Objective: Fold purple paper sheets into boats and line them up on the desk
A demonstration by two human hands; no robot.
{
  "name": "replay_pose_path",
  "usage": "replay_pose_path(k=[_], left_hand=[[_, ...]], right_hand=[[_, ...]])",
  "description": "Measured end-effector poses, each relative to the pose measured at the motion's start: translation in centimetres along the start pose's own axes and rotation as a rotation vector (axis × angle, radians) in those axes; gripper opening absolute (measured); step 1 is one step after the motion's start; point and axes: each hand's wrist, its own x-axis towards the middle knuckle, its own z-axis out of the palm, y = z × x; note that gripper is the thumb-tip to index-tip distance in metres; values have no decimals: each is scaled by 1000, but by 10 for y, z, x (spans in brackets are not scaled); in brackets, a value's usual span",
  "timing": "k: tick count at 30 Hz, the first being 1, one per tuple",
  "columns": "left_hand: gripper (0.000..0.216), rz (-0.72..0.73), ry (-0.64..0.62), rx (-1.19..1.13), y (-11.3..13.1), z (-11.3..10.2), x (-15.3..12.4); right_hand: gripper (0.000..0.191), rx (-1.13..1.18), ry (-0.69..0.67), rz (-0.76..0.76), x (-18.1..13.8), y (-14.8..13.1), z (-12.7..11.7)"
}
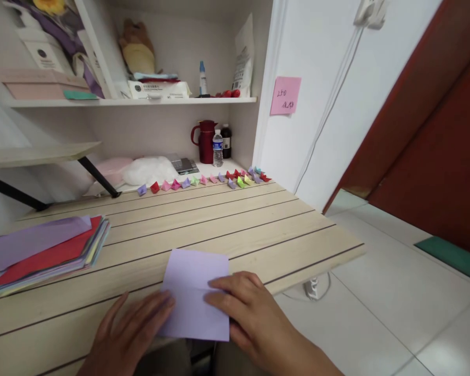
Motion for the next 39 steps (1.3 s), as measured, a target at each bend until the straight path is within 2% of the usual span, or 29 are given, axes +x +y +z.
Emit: replay_pose_path(k=[2, 5, 9, 12, 14, 18, 21, 24, 31, 35, 39], left_hand=[[74, -40, 24, 31, -3, -3, -1], [77, -83, 50, 26, -6, -6, 1], [78, -64, 15, -20, -7, -7, 6], [81, -103, -23, -132, -4, -5, 6], [82, -215, -20, -261, 1, -2, 4], [64, -645, 18, -534, 6, 10, 5], [64, -790, 38, -668, -2, 18, 13], [66, -888, -21, -702, -12, 20, 27], [58, -919, -32, -627, -13, 16, 42], [61, -959, -92, -577, -13, 17, 45], [63, -960, -205, -498, -11, 14, 53]], right_hand=[[44, 24, 8, 25, 0, 4, 1], [23, 112, -14, 26, 2, 7, -1], [20, 263, 0, 72, 2, 6, -5], [20, 418, 45, 162, 0, 4, -5], [28, 523, 79, 279, 0, 3, -2], [51, 606, 152, 448, 6, 3, 6], [60, 539, 169, 471, 15, 4, 9], [63, 446, 189, 499, 23, 5, 10], [67, 234, 242, 413, 31, 7, 15], [66, 132, 269, 384, 31, 8, 18], [59, -60, 401, 287, 31, 5, 18]])
